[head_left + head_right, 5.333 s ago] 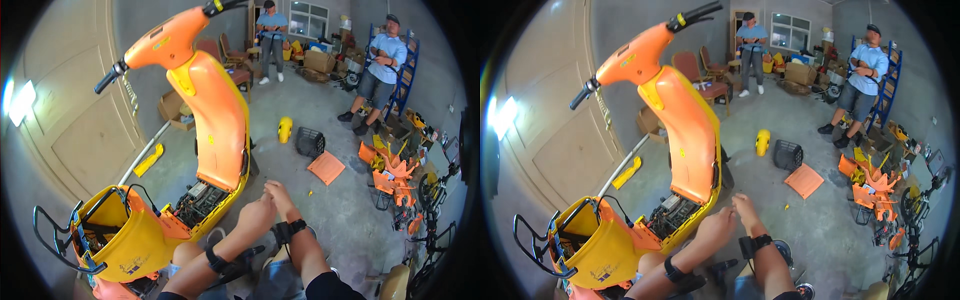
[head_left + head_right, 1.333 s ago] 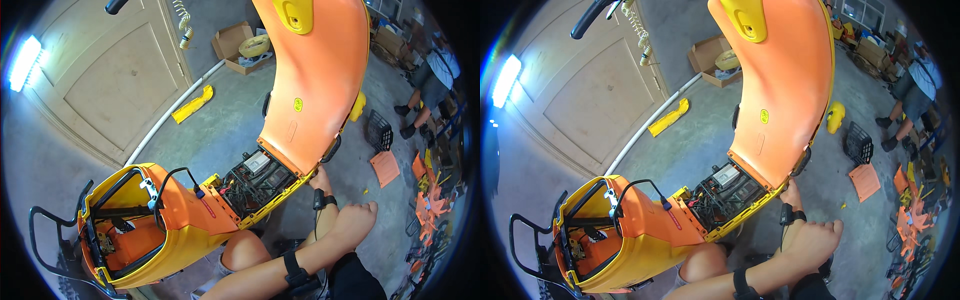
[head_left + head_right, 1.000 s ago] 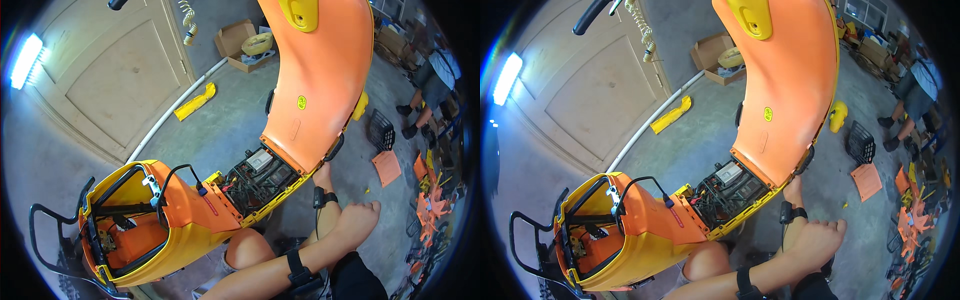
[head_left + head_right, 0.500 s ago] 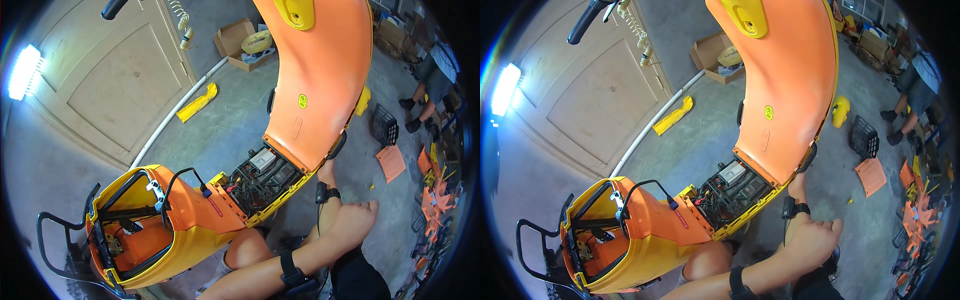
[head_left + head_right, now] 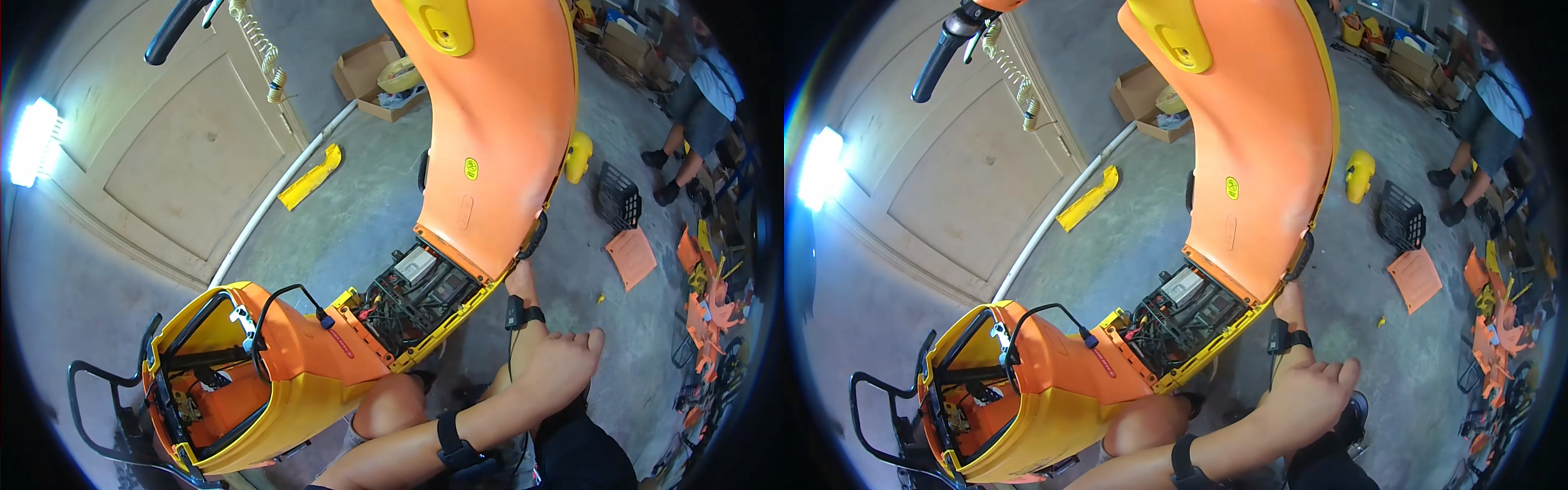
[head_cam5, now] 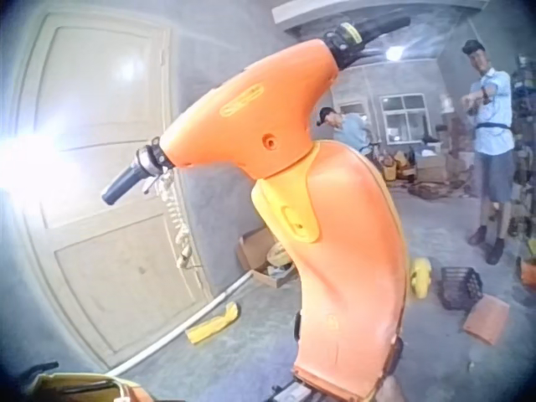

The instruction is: The recorder is repairing an electric scooter, specifically assembling or disassembling parts of the body and internal components using a power drill.

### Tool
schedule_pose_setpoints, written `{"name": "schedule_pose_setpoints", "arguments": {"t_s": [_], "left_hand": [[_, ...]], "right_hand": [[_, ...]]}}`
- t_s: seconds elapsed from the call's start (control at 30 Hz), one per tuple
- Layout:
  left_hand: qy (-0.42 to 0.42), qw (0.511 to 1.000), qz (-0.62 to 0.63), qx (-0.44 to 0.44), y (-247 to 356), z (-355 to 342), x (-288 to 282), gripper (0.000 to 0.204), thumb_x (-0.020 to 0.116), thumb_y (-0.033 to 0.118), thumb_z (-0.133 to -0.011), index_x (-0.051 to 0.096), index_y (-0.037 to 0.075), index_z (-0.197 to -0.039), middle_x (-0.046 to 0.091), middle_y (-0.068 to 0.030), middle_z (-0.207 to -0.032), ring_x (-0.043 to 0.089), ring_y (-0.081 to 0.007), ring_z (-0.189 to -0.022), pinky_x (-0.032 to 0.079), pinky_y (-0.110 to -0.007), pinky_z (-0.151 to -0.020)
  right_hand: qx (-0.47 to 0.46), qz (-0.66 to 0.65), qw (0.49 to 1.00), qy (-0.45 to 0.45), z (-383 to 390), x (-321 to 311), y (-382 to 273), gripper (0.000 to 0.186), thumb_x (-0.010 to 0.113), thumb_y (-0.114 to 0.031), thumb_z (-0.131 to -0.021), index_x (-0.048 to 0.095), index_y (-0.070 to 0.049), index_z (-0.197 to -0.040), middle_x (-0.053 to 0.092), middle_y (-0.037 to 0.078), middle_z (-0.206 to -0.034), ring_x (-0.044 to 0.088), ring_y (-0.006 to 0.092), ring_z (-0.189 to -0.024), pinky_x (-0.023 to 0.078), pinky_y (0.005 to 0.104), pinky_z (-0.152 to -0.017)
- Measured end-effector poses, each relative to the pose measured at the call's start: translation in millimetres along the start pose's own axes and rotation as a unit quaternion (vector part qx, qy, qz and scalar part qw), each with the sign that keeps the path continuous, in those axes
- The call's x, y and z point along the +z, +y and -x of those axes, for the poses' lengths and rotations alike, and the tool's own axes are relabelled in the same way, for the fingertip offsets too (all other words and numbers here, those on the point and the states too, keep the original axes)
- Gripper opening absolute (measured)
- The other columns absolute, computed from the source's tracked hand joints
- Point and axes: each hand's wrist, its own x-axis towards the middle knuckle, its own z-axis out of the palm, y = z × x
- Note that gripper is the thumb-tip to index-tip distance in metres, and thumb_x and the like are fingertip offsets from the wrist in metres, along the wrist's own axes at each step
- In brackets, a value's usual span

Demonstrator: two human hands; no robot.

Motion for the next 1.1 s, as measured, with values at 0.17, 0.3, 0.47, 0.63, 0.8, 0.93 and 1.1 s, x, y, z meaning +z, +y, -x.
{"name": "schedule_pose_setpoints", "arguments": {"t_s": [0.17,0.3,0.47,0.63,0.8,0.93,1.1], "left_hand": [[0.004,1.000,-0.006,0.003,0.8,-3.9,4.0,0.056,0.075,0.014,-0.060,0.051,-0.003,-0.108,0.063,-0.0093,-0.082,0.066,-0.0233,-0.077,0.052,-0.033,-0.067],[0.016,0.999,-0.028,0.007,4.5,-5.2,8.7,0.049,0.069,0.014,-0.067,0.052,-0.003,-0.110,0.063,-0.0090,-0.081,0.066,-0.0233,-0.074,0.053,-0.033,-0.066],[-0.013,0.999,-0.029,0.019,6.0,-6.5,13.0,0.046,0.065,0.013,-0.070,0.052,-0.004,-0.112,0.064,-0.0095,-0.081,0.066,-0.0235,-0.073,0.053,-0.033,-0.066],[-0.043,0.997,-0.039,0.043,9.7,-6.0,21.7,0.045,0.067,0.014,-0.069,0.052,-0.004,-0.107,0.063,-0.0102,-0.082,0.067,-0.0234,-0.075,0.053,-0.034,-0.064],[-0.052,0.997,-0.047,0.031,10.3,-13.6,34.8,0.025,0.064,0.011,-0.071,0.051,0.002,-0.091,0.063,-0.0084,-0.076,0.066,-0.0230,-0.069,0.052,-0.035,-0.060],[0.006,0.999,-0.040,0.026,18.3,-25.4,45.5,0.020,0.062,0.010,-0.072,0.050,0.003,-0.087,0.062,-0.0073,-0.072,0.066,-0.0216,-0.066,0.051,-0.035,-0.059],[0.029,0.998,-0.024,0.054,32.5,-28.8,55.7,0.020,0.061,0.008,-0.072,0.051,0.003,-0.088,0.062,-0.0070,-0.072,0.066,-0.0213,-0.066,0.051,-0.033,-0.059]], "right_hand": [[-0.021,0.011,1.000,0.001,1.5,-1.9,-4.6,0.045,0.052,-0.028,-0.095,0.048,-0.004,-0.133,0.056,0.009,-0.127,0.053,0.0214,-0.118,0.041,0.0349,-0.100],[-0.029,0.042,0.999,0.003,7.0,-5.3,-6.0,0.045,0.051,-0.027,-0.095,0.048,-0.003,-0.133,0.056,0.009,-0.126,0.053,0.0210,-0.117,0.042,0.0342,-0.099],[-0.044,0.125,0.991,-0.008,7.7,-10.7,-3.9,0.044,0.051,-0.026,-0.095,0.048,-0.002,-0.133,0.056,0.009,-0.125,0.053,0.0205,-0.116,0.042,0.0334,-0.098],[-0.049,0.156,0.986,0.042,-0.7,-4.5,6.7,0.044,0.050,-0.023,-0.096,0.047,-0.003,-0.134,0.057,0.009,-0.125,0.053,0.0200,-0.114,0.042,0.0327,-0.097],[-0.042,0.028,0.997,0.058,6.4,-2.2,12.0,0.042,0.047,-0.025,-0.100,0.045,-0.004,-0.137,0.054,0.007,-0.127,0.053,0.0211,-0.115,0.044,0.0340,-0.096],[0.066,0.040,0.991,0.106,21.8,-10.4,8.0,0.037,0.043,-0.025,-0.103,0.045,-0.015,-0.139,0.055,0.005,-0.129,0.057,0.0217,-0.108,0.045,0.0365,-0.096],[0.151,0.084,0.984,0.042,29.4,-20.4,1.5,0.040,0.040,-0.028,-0.104,0.038,-0.034,-0.144,0.049,-0.003,-0.135,0.051,0.0178,-0.114,0.042,0.0432,-0.095]]}}
